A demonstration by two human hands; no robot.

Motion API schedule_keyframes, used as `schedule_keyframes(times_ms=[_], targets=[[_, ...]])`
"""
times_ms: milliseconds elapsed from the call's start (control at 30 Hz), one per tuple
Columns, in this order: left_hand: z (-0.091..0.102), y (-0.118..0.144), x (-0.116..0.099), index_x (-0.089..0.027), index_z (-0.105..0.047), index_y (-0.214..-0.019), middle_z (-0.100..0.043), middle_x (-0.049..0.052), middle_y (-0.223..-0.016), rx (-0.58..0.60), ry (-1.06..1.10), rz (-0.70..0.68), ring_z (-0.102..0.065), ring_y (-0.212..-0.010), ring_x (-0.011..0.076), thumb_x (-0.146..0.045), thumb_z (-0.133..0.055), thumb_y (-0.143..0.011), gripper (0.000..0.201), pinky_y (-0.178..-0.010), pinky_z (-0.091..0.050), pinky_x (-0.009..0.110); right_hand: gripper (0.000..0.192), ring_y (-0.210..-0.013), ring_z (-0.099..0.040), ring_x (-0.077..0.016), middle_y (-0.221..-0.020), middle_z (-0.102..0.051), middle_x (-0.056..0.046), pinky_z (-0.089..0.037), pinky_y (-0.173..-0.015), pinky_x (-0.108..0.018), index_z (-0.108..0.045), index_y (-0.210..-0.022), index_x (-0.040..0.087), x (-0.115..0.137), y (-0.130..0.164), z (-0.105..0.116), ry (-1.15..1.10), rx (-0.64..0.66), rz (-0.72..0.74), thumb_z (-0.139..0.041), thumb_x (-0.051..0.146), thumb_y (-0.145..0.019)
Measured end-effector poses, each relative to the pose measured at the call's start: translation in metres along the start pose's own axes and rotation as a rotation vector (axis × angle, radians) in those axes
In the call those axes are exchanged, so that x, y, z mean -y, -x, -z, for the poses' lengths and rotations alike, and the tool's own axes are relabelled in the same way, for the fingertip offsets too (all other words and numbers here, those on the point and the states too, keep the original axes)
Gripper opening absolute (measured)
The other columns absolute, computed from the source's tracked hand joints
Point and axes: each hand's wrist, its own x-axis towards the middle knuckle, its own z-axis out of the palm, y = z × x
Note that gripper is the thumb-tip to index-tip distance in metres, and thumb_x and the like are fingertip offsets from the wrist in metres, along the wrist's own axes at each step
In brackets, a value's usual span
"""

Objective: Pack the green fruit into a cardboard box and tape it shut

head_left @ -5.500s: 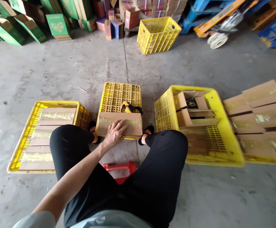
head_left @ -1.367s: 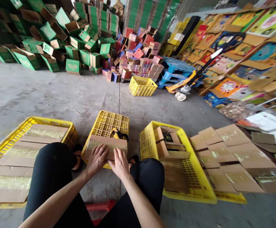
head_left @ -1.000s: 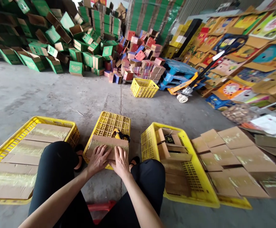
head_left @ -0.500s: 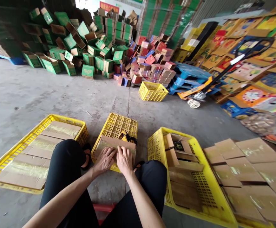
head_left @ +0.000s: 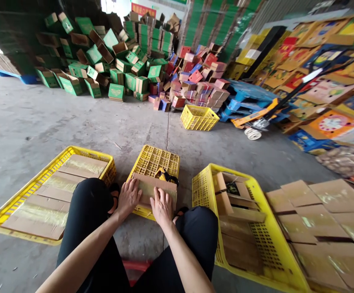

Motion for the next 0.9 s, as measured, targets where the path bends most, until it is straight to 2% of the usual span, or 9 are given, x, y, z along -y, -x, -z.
schedule_keyframes(times_ms=[100, 267, 467, 600, 700, 800, 900], targets=[[0.003, 0.012, -0.011, -0.009, -0.050, -0.151, -0.058, 0.022, -0.149, 0.059, 0.028, -0.099, -0.050, -0.141, 0.0372, -0.038, -0.042, -0.108, 0.053, -0.116, -0.041, 0.054, 0.052, -0.116, -0.055, -0.0322, -0.143, -0.059, -0.017, -0.048, -0.101, -0.049, -0.050, -0.157, 0.019, 0.000, 0.001, 0.000, -0.003, -0.007, 0.004, -0.045, 0.037, -0.108], [0.007, 0.035, -0.025, -0.017, -0.048, -0.155, -0.058, 0.016, -0.150, 0.132, 0.083, -0.226, -0.052, -0.140, 0.0337, -0.042, -0.047, -0.106, 0.056, -0.116, -0.045, 0.051, 0.053, -0.115, -0.055, -0.0319, -0.143, -0.058, -0.017, -0.047, -0.103, -0.050, -0.050, -0.158, 0.020, 0.000, 0.003, -0.001, -0.021, -0.023, 0.008, -0.048, 0.037, -0.107], [0.006, 0.038, -0.025, -0.016, -0.043, -0.160, -0.053, 0.018, -0.156, 0.167, 0.068, -0.222, -0.047, -0.146, 0.0363, -0.047, -0.053, -0.104, 0.065, -0.120, -0.042, 0.053, 0.048, -0.124, -0.054, -0.0321, -0.145, -0.057, -0.016, -0.045, -0.111, -0.052, -0.056, -0.153, 0.023, 0.002, 0.012, -0.002, -0.066, -0.021, 0.073, -0.051, 0.034, -0.107], [0.004, 0.040, -0.026, -0.016, -0.040, -0.162, -0.050, 0.018, -0.160, 0.155, 0.049, -0.234, -0.044, -0.150, 0.0363, -0.045, -0.051, -0.104, 0.065, -0.121, -0.040, 0.054, 0.045, -0.125, -0.055, -0.0289, -0.141, -0.062, -0.013, -0.047, -0.111, -0.046, -0.059, -0.150, 0.022, 0.004, 0.018, 0.003, -0.157, -0.008, 0.127, -0.049, 0.029, -0.107], [0.007, 0.043, -0.022, -0.010, -0.043, -0.159, -0.049, 0.023, -0.159, 0.110, 0.046, -0.159, -0.047, -0.146, 0.0387, -0.049, -0.052, -0.104, 0.068, -0.119, -0.043, 0.051, 0.043, -0.123, -0.057, -0.0273, -0.139, -0.064, -0.012, -0.049, -0.109, -0.043, -0.060, -0.148, 0.021, 0.004, 0.020, 0.009, -0.198, 0.000, 0.133, -0.047, 0.026, -0.108], [0.014, 0.047, -0.013, -0.008, -0.044, -0.158, -0.050, 0.026, -0.156, 0.088, 0.050, -0.068, -0.051, -0.141, 0.0410, -0.051, -0.050, -0.104, 0.069, -0.114, -0.047, 0.054, 0.042, -0.123, -0.058, -0.0268, -0.139, -0.064, -0.011, -0.050, -0.109, -0.042, -0.060, -0.148, 0.022, 0.005, 0.020, 0.014, -0.199, -0.007, 0.124, -0.047, 0.026, -0.108], [0.022, 0.050, -0.004, -0.009, -0.047, -0.156, -0.054, 0.027, -0.152, 0.105, 0.047, -0.076, -0.055, -0.135, 0.0436, -0.051, -0.051, -0.103, 0.068, -0.109, -0.048, 0.058, 0.042, -0.121, -0.058, -0.0269, -0.140, -0.064, -0.011, -0.050, -0.108, -0.041, -0.061, -0.147, 0.022, 0.006, 0.021, 0.016, -0.183, -0.012, 0.119, -0.049, 0.027, -0.108]])
